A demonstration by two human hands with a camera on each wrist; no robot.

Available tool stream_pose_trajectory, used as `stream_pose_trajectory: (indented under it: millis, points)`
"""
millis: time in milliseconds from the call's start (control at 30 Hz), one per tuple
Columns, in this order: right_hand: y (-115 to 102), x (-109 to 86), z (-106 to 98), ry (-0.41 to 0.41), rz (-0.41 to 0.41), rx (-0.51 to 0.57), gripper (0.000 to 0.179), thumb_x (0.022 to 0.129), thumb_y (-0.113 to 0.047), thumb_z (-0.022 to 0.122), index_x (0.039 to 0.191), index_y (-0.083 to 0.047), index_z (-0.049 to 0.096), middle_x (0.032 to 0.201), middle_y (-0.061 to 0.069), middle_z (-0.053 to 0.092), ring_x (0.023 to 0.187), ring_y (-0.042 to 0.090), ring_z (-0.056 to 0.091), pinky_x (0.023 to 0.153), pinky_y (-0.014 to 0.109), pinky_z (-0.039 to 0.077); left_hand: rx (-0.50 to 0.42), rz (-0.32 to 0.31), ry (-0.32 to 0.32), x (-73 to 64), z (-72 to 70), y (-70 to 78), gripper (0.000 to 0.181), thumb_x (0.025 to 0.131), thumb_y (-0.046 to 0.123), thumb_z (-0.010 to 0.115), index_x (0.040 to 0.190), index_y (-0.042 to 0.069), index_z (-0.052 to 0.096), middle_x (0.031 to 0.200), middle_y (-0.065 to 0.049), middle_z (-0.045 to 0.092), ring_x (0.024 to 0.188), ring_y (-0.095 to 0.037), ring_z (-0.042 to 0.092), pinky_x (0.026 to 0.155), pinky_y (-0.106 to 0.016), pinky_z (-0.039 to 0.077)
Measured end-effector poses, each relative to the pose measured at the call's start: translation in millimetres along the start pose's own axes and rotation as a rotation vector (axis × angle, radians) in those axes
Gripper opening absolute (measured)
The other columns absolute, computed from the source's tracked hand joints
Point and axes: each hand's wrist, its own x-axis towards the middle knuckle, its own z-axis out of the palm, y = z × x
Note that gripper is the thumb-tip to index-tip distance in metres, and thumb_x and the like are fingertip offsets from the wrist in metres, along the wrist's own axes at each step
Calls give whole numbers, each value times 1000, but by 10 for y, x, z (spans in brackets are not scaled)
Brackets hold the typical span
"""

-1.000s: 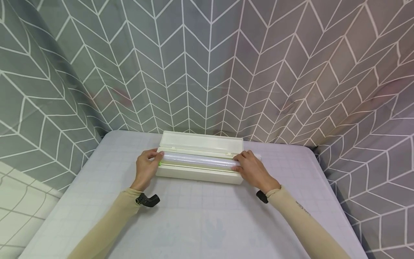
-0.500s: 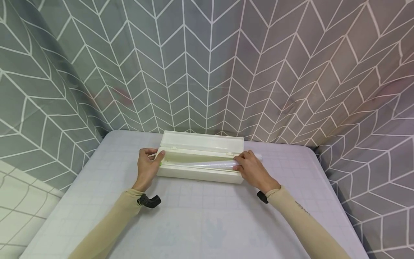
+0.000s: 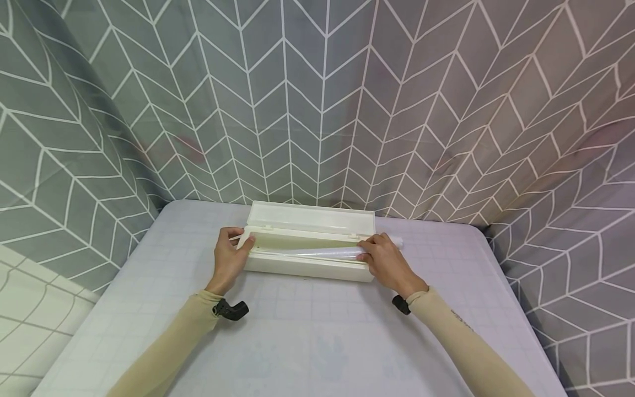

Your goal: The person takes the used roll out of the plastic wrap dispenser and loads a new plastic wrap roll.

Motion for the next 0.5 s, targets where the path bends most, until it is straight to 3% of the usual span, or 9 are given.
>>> stream_pose_trajectory:
  millis: [267, 500]
  points:
    - [26, -19, -4, -42, 71, 62, 29, 97, -11, 75, 123, 4, 75, 108, 20, 74, 92, 31, 61, 78, 44, 52, 17, 32, 3, -12, 2, -6, 35, 97, 5, 67, 127, -6, 53, 136, -27, 57, 124, -48, 59, 100, -52, 48]
    - [64, 16, -45, -42, 40, 89, 31, 91, -15, 82, 118, 1, 79, 95, 11, 74, 79, 18, 54, 72, 36, 47, 18, 38, 0, -12, -1, -14, 31, 97, 3, 65, 125, -4, 54, 137, -27, 56, 123, -46, 58, 101, -52, 47]
